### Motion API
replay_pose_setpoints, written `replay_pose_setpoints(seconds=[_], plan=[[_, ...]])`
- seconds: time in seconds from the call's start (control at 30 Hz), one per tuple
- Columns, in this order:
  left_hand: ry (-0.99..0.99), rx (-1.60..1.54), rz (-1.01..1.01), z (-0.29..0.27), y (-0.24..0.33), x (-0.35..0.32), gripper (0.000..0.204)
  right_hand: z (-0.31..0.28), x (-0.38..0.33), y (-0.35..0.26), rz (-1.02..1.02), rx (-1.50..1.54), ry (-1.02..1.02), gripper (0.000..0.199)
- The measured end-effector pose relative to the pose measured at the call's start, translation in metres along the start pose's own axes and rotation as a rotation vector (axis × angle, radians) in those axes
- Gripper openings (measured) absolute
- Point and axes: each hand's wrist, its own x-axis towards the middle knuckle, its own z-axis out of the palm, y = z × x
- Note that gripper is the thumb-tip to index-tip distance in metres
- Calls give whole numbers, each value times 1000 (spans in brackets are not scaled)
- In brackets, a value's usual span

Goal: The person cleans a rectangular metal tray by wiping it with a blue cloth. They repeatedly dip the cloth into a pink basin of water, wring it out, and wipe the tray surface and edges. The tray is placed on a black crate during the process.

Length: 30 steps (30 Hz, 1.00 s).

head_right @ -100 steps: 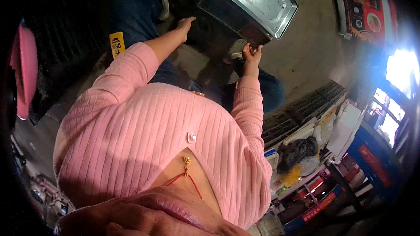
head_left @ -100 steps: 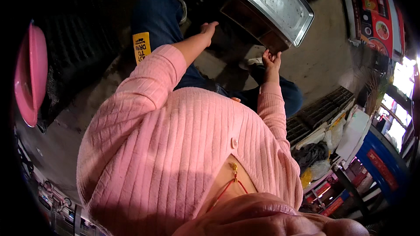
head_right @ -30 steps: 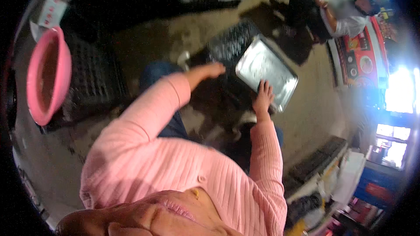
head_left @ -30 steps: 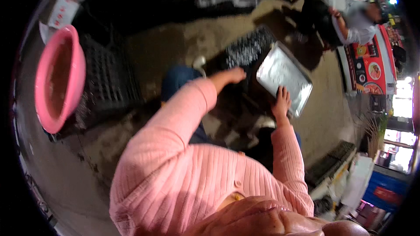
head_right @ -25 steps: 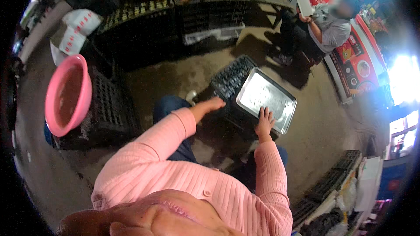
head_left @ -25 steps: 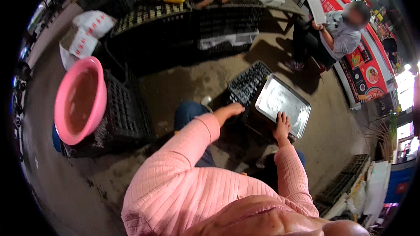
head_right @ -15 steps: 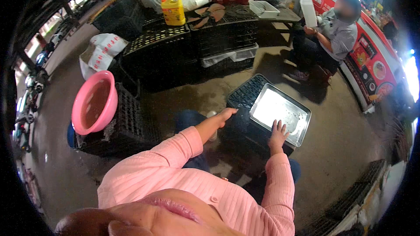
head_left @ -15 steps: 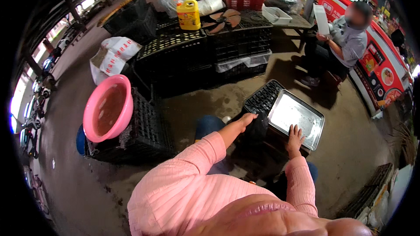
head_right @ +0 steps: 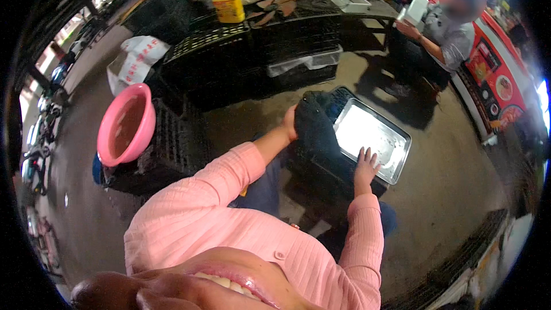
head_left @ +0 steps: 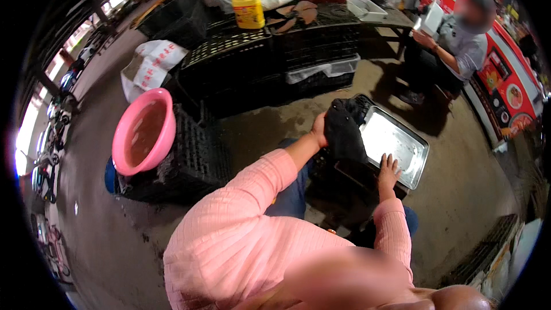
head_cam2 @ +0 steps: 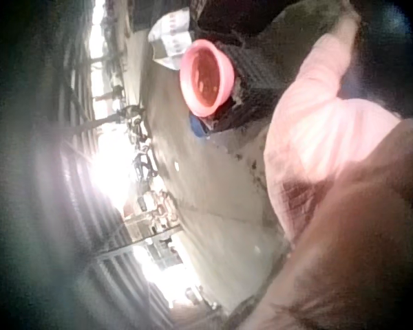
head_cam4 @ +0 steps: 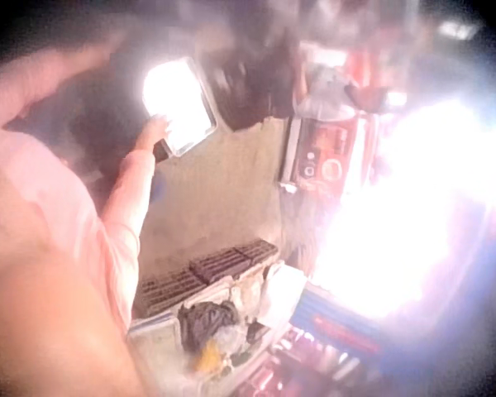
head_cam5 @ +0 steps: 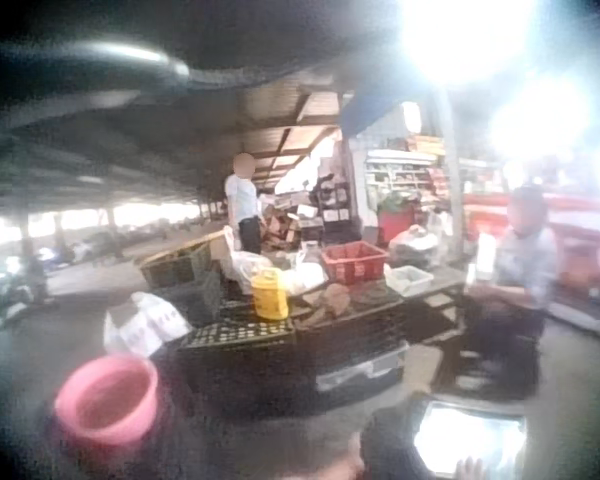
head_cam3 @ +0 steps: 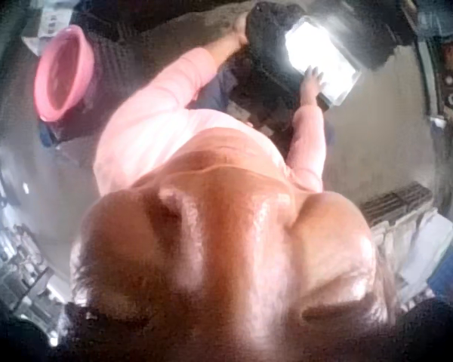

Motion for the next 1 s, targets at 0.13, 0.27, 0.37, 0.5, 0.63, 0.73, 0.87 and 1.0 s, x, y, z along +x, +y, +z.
replay_pose_setpoints(seconds=[0.13,0.27,0.37,0.5,0.63,0.73,0.87,1.0], plan=[[18,104,29,54,-13,-11,46,6,-7,5,14,10,-12,56],[126,190,-70,13,1,14,45,4,-1,12,35,22,-39,59],[194,267,-110,-25,2,21,40,-11,-3,-5,30,51,-61,66],[333,687,110,-20,-16,15,30,-14,-7,0,10,65,-67,89],[248,1404,284,11,-21,4,26,12,1,13,19,-25,-10,90],[168,2263,696,20,0,-2,28,-15,-7,-5,4,33,-107,93],[143,1810,573,110,17,-6,29,-26,-10,-6,34,35,-127,96],[49,643,494,218,32,-39,36,-13,-5,-5,21,14,-103,96]])
